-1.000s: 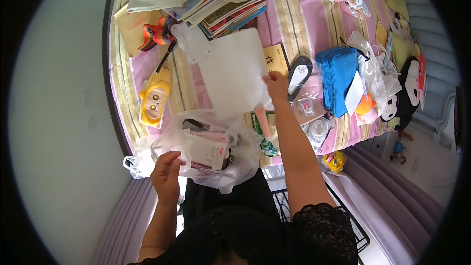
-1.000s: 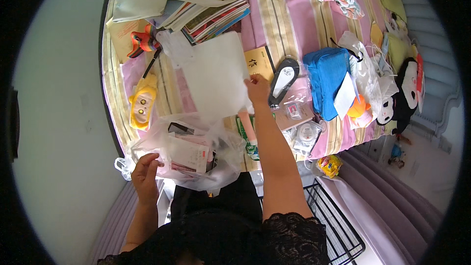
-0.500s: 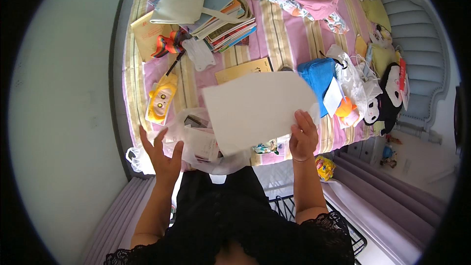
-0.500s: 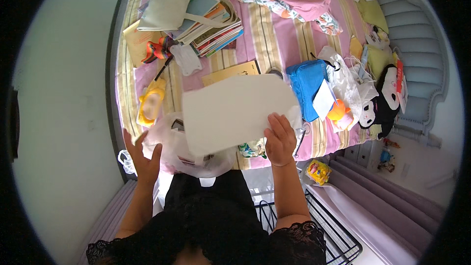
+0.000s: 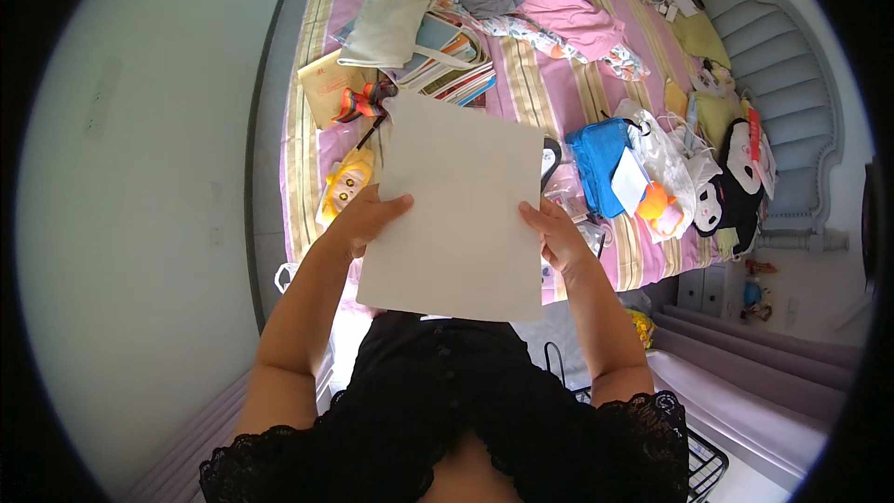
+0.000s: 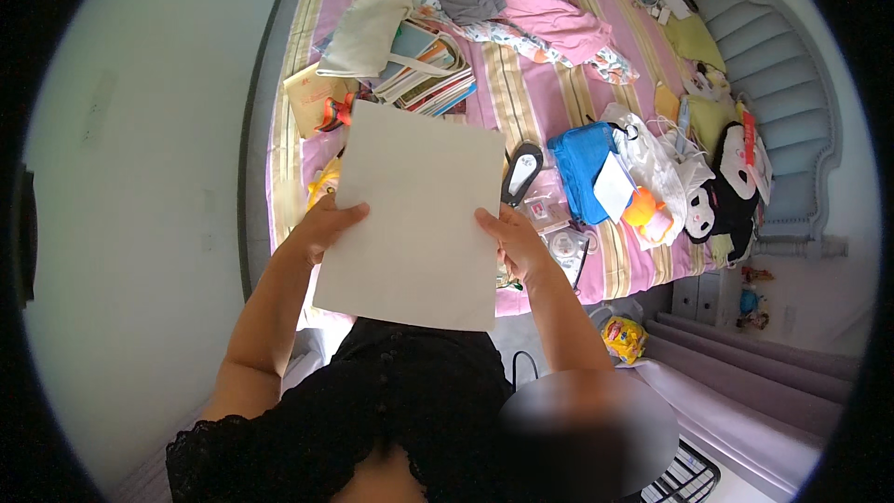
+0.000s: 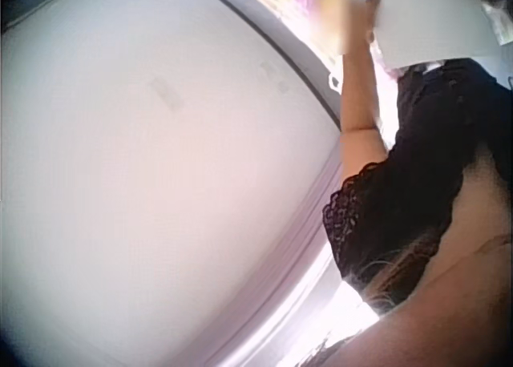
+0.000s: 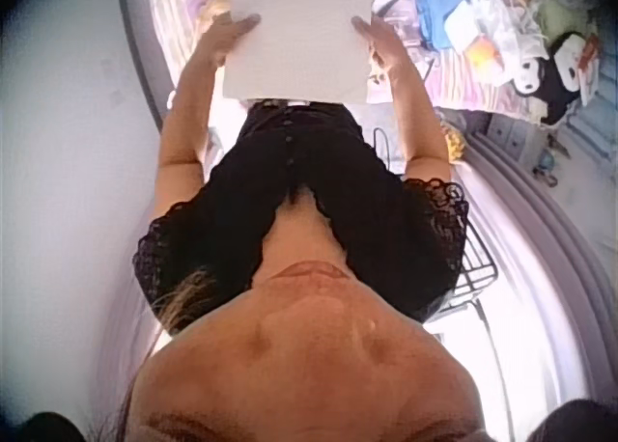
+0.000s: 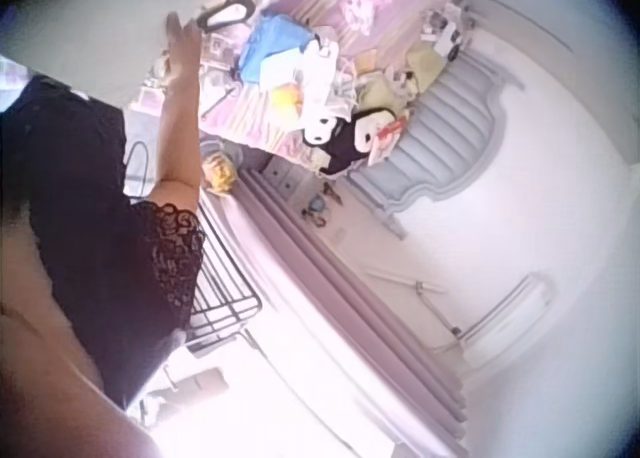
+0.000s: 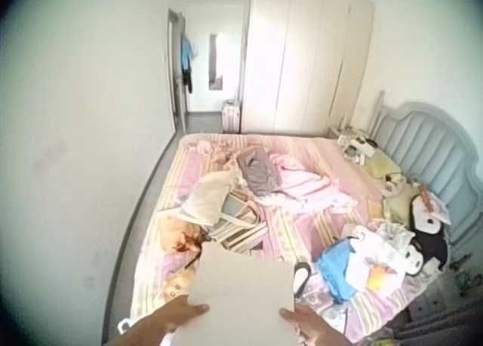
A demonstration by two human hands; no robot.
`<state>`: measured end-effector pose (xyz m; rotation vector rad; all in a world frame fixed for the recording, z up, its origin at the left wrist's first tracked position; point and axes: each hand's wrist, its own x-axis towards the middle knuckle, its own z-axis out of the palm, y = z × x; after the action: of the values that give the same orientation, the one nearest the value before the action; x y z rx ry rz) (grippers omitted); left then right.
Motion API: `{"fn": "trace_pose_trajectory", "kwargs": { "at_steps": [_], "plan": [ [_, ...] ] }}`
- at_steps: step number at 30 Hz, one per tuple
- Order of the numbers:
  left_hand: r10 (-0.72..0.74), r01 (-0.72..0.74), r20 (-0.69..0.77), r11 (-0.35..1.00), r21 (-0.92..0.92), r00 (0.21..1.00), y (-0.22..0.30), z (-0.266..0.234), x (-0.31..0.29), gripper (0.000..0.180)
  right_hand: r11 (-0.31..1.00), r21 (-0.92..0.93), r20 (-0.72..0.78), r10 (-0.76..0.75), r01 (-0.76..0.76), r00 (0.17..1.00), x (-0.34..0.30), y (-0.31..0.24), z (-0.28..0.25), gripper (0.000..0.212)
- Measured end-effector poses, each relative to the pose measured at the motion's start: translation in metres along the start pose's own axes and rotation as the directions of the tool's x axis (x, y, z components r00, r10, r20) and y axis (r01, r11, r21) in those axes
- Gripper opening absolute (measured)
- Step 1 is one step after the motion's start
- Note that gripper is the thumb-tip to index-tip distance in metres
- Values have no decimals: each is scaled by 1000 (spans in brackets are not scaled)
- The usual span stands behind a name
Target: The person sorts through various personal items on a bed, including papers, a small orange toy, and a large plush. They open a bedside drawer and handle decorative cards, a hair clip, and small containers, placing some items back into the drawer.
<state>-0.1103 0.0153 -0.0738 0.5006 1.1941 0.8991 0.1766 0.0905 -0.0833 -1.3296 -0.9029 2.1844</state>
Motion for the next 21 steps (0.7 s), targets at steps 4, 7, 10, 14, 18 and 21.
{"fn": "trace_pose_trajectory", "kwargs": {
  "at_steps": [4,7,10,14,18,21],
  "plan": [
    [21,47,220,953,-300,975,-36,-12,-4,31,975,220,145,5,-37,989,5,20,-3,17],
    [207,54,441,858,-510,873,-78,-37,3,22,961,266,297,-5,-78,955,20,50,-29,13],
    [175,46,537,927,-373,825,-80,-57,-4,20,974,209,294,25,-90,955,15,43,-23,14],
    [58,130,577,951,-280,815,-18,-40,-28,47,917,-377,344,6,133,939,1,-6,-9,19],
    [-169,-182,355,617,766,920,-9,28,0,44,421,-835,456,167,355,874,25,-32,21,17],
    [86,-207,231,791,576,969,-27,37,11,50,961,-176,172,-182,212,968,35,-14,11,32]
  ]
}}
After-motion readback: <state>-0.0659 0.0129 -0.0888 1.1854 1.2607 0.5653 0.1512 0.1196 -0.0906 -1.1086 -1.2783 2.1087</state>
